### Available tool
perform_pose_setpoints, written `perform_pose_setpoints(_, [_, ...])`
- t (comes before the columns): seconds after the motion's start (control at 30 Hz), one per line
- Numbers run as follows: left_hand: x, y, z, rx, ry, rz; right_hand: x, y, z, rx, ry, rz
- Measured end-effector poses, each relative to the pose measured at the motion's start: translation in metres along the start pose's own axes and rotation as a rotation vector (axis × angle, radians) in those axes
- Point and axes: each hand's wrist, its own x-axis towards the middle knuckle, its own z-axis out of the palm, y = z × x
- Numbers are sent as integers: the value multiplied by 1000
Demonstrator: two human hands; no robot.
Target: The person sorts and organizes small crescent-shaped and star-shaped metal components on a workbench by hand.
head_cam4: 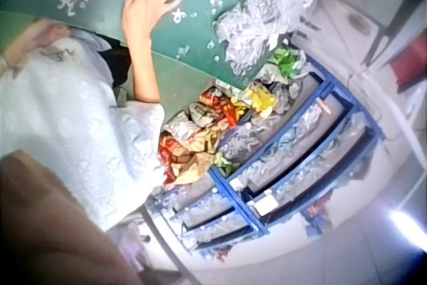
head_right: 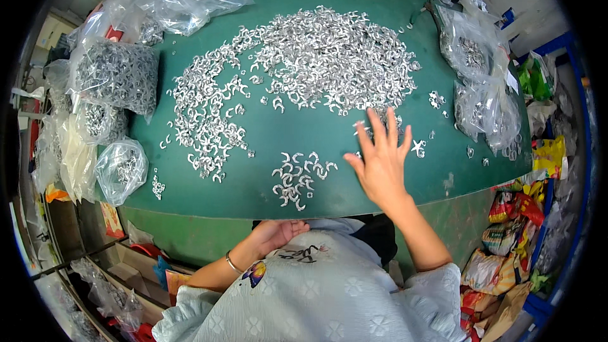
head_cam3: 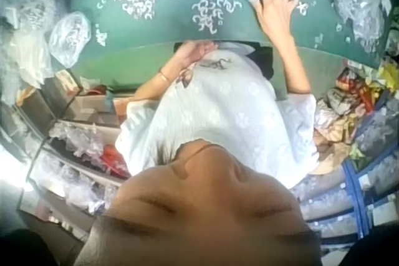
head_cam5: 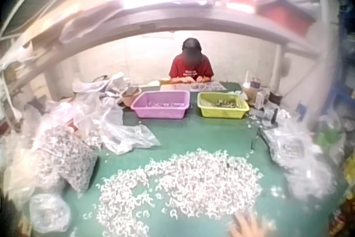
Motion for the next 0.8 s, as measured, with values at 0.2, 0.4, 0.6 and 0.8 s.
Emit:
perform_pose_setpoints(0.2, [-4,1,-3,43,18,15,-8,-4,-11,42,-40,22])
perform_pose_setpoints(0.4, [-2,0,-3,67,27,12,-7,-17,-3,38,-68,-20])
perform_pose_setpoints(0.6, [-8,2,1,95,63,39,0,-22,-4,42,-58,-82])
perform_pose_setpoints(0.8, [-6,2,7,140,25,40,3,-24,-8,99,-112,-177])
